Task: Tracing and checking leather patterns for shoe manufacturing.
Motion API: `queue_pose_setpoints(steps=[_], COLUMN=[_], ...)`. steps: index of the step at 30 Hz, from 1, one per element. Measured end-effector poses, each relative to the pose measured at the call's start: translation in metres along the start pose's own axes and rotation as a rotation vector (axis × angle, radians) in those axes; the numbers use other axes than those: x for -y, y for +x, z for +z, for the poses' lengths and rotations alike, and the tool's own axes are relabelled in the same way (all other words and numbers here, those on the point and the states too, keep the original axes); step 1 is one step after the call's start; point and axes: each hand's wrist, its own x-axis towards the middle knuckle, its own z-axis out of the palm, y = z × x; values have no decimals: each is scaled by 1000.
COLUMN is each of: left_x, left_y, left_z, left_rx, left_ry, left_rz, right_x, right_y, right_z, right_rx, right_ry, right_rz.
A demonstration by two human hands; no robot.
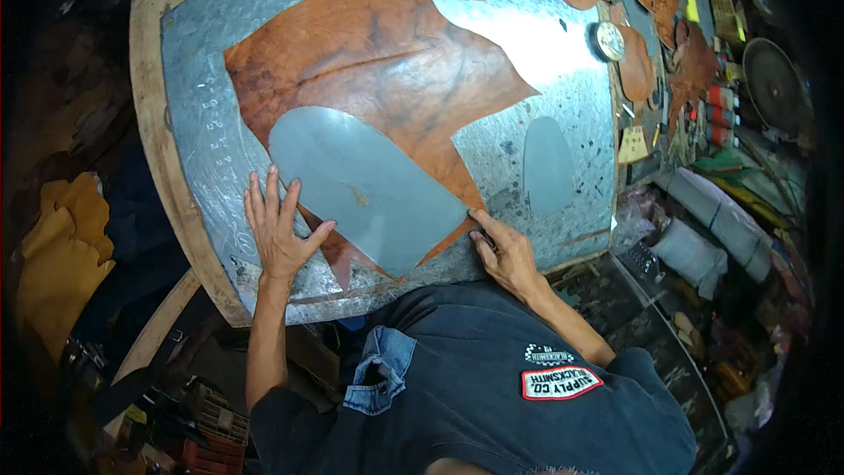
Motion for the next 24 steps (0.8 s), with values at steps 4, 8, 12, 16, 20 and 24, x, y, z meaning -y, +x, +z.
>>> queue_pose_setpoints(steps=[4, 8, 12, 16, 20, 24], left_x=[-1, 0, 1, 1, -1, 2], left_y=[-2, -3, -4, -1, 7, -5], left_z=[-1, 1, -1, -2, 3, -1], left_rx=[39, 21, 27, 29, -20, -5], left_ry=[-17, -18, -13, -9, -22, 46], left_rz=[-25, -18, -28, -25, 25, 22], right_x=[-1, 2, 3, 5, -7, -10], right_y=[-3, -2, 0, 2, -9, -6], right_z=[0, 1, 3, 0, -1, 4], right_rx=[6, -19, -24, 21, -18, 15], right_ry=[-12, -20, -19, -32, -50, -10], right_rz=[1, -21, -25, 1, 72, -34])
